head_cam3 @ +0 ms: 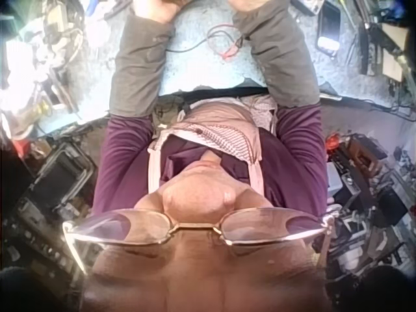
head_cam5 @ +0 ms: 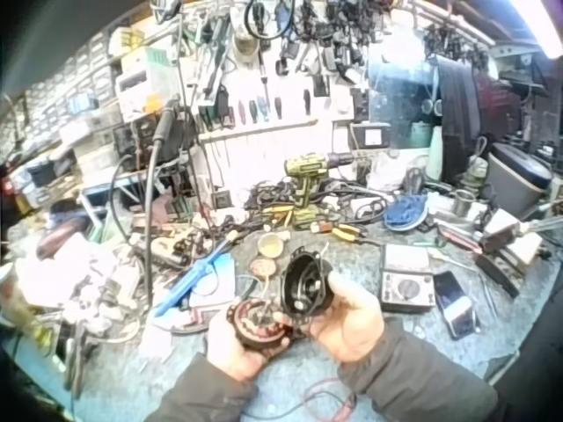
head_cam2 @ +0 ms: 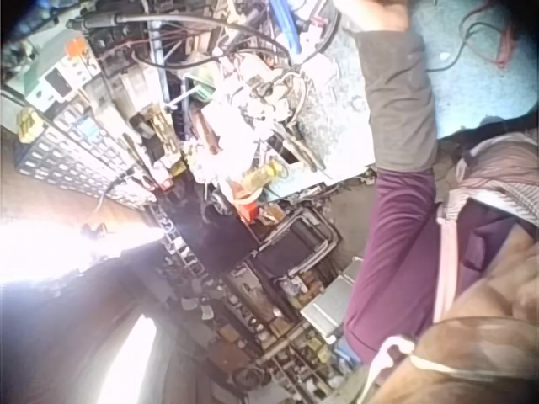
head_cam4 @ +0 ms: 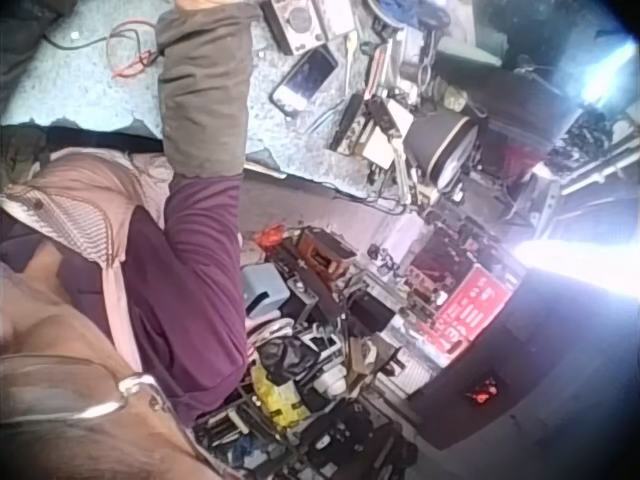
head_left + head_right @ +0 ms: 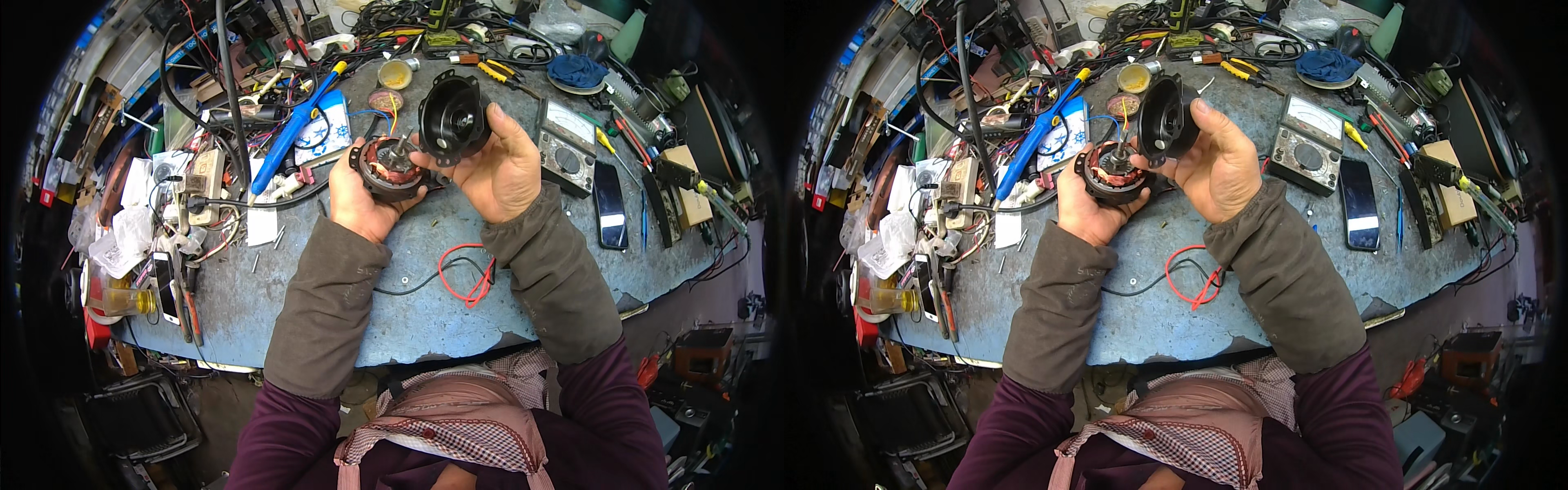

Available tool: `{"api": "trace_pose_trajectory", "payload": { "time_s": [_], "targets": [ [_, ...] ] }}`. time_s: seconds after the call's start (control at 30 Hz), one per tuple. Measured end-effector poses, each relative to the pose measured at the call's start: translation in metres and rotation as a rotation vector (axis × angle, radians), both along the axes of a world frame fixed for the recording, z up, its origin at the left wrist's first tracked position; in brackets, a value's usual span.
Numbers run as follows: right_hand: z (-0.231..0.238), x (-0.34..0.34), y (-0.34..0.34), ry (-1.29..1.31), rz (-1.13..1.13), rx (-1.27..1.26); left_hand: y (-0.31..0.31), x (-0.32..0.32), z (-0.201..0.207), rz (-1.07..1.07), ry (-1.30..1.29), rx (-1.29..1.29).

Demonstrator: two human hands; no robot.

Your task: The person assembles an electrical motor by placing a copper-wound stator into a metal housing, connecting wires, and securing the casing. They then use a screwdriver to tighten screws and attach a small white component to the motor shaft.

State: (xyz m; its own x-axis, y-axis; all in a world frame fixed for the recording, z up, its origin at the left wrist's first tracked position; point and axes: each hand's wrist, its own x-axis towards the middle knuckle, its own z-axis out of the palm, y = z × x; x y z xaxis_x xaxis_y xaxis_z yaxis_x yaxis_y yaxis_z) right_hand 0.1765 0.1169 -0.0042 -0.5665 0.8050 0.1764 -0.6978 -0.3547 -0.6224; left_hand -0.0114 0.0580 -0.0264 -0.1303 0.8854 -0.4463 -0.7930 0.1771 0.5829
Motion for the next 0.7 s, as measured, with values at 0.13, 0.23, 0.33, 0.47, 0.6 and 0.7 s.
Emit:
{"api": "trace_pose_trajectory", "payload": {
  "time_s": [0.13, 0.23, 0.33, 0.47, 0.6, 0.7],
  "targets": [
    [-0.004, 0.002, 0.003, -0.128, -0.092, 0.117, 0.000, -0.004, -0.004, -0.014, -0.017, 0.021],
    [0.001, 0.007, 0.010, -0.340, -0.282, 0.408, -0.002, 0.002, 0.004, -0.006, 0.026, -0.001],
    [0.002, 0.003, 0.001, -0.512, -0.356, 0.629, -0.002, 0.003, 0.002, -0.050, 0.036, 0.013],
    [0.002, -0.004, -0.008, -0.656, -0.478, 0.910, -0.002, 0.007, 0.001, -0.123, -0.033, 0.107],
    [0.008, 0.003, -0.010, -0.792, -0.491, 1.012, -0.002, 0.012, 0.003, -0.145, -0.009, 0.122],
    [0.008, 0.002, -0.008, -0.774, -0.504, 1.030, -0.004, 0.009, 0.002, -0.141, -0.002, 0.125]
  ]
}}
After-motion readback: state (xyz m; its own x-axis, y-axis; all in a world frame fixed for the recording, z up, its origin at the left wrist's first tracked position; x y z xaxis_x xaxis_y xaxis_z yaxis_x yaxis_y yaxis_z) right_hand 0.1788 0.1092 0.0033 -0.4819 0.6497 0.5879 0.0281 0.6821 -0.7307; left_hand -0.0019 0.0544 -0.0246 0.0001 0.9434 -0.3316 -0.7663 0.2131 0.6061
